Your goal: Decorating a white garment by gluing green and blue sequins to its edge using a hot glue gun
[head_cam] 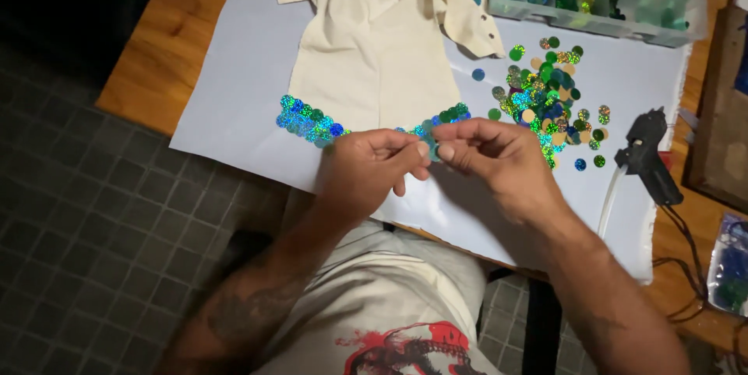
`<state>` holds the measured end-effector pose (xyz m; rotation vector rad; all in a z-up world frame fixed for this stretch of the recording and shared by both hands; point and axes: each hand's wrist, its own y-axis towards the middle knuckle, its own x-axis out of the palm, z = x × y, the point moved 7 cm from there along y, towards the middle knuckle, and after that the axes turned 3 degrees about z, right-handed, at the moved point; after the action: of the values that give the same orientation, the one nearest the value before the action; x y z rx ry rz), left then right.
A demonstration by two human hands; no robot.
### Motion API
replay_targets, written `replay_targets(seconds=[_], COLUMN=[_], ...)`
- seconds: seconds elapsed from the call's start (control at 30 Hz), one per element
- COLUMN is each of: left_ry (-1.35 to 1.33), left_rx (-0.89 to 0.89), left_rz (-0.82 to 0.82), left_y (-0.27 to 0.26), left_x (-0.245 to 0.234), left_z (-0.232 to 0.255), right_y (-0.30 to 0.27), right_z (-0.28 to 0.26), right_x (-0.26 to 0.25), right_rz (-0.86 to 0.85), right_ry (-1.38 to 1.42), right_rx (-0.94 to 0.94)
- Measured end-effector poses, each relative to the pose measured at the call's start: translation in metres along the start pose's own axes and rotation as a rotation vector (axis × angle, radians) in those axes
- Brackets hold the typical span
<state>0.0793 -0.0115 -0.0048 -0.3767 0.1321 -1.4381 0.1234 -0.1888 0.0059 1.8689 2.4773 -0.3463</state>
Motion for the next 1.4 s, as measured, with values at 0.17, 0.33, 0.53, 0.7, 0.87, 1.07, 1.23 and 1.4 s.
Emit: replay_targets(seconds=[0.17,0.33,0.53,0.7,0.87,1.07,1.23,1.4], left_ry=[-0.178,-0.163,-0.058,0.335,0.581,0.65,0.774,1.073], left_rx=[-0.045,-0.119,-0.138,0.025,0.499,0.768,0.991,1.123], left_rz=[-0.077,-0.038,-0.005,0.084,0.108,0.078,0.1,0.225], left_y=[-0.004,-0.005,-0.011,-0.006,-0.012,-0.023,-0.03,-0.03], left_x=[0.0,-0.006,-0.003,0.004,0.017,0.03,0.05,0.057], left_z=[-0.003,-0.005,-0.01,-0.055,-0.041,-0.026,-0.022,-0.016], right_y=[-0.001,-0.005,-0.016,-0.047,-0.06,-0.051,-0.036,-0.027], right_z=[0.007,-0.002,-0.008,0.012,0.015,0.003,0.006,0.02], right_x=[0.005,0.005,0.012,0.009,-0.054,-0.083,-0.08,-0.093], right_rz=[0.048,0.134,0.233,0.335,0.469,0.317,0.187,0.129], right_ry=[0.163,0.203,-0.005,-0.207,-0.504,-0.786,-0.87,-0.886], right_rx=[-0.015,-0.054,-0.036,-0.023,-0.067,-0.115,-0.196,0.081])
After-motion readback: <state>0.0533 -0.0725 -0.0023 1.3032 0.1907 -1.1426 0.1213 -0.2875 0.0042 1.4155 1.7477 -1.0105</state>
